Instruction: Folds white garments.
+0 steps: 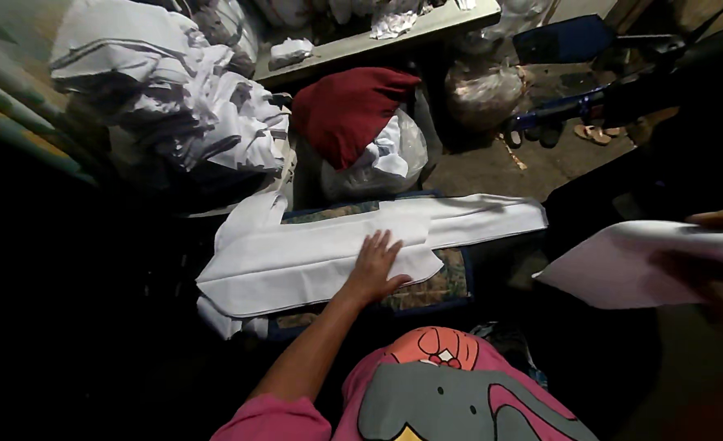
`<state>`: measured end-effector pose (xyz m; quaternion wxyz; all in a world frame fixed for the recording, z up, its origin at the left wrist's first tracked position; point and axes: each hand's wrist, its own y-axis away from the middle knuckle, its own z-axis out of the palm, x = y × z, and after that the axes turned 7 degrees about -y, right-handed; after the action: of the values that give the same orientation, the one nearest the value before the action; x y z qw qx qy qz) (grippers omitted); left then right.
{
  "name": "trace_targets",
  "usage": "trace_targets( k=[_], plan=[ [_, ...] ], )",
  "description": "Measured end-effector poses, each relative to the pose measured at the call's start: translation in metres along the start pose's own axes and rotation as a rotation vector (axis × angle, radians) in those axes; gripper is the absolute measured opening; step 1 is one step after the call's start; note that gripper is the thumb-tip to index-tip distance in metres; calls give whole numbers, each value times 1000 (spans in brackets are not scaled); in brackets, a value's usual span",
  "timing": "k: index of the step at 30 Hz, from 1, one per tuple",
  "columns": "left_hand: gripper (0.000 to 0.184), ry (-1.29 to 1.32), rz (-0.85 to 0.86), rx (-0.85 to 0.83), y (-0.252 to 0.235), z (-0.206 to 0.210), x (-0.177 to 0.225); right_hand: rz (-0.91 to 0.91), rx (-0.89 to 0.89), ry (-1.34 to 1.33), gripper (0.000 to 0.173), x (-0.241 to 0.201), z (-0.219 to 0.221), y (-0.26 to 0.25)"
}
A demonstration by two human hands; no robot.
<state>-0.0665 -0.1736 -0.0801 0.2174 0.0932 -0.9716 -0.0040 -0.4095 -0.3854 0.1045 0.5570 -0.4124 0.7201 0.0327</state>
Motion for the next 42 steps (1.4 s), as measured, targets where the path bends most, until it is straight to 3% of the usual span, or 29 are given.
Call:
trace_targets(
  k=[3, 6, 11, 16, 21, 24, 28, 30, 35, 39, 42],
  plan=[
    [67, 370, 219, 170, -21, -13, 65, 55, -129, 80, 44, -10, 41, -3],
    [57, 775, 378, 220, -36, -31, 119, 39, -189, 165, 46, -22, 73, -12],
    [40, 1071, 291, 436, -38, -35, 147, 26, -244, 123, 46, -18, 90, -13],
    [38, 1106, 287, 468, -31, -39, 143, 80, -216, 133, 53, -19, 96, -9],
    [39, 1074, 317, 444, -28, -42, 141, 59, -170, 190, 74, -15, 99, -8],
    [43, 1007, 274, 323, -23, -47, 140, 50, -225, 93, 49, -4, 92, -8],
    [30, 892, 382, 291, -24, -37, 133, -85, -237, 107, 26, -1, 90, -6],
    [28, 834, 376, 361, -23, -36, 136, -133, -223, 158, 26, -1, 90, -5],
    [23, 659, 329, 571, -30, -36, 137, -205, -207, 382, 46, 3, 91, 0],
    [11, 595, 313, 512, -31, -46, 136, -184, -312, 351, 41, 6, 83, 5],
    [15, 750, 359, 471, -32, -51, 135, -238, -285, 434, 33, 7, 80, 6]
  ],
)
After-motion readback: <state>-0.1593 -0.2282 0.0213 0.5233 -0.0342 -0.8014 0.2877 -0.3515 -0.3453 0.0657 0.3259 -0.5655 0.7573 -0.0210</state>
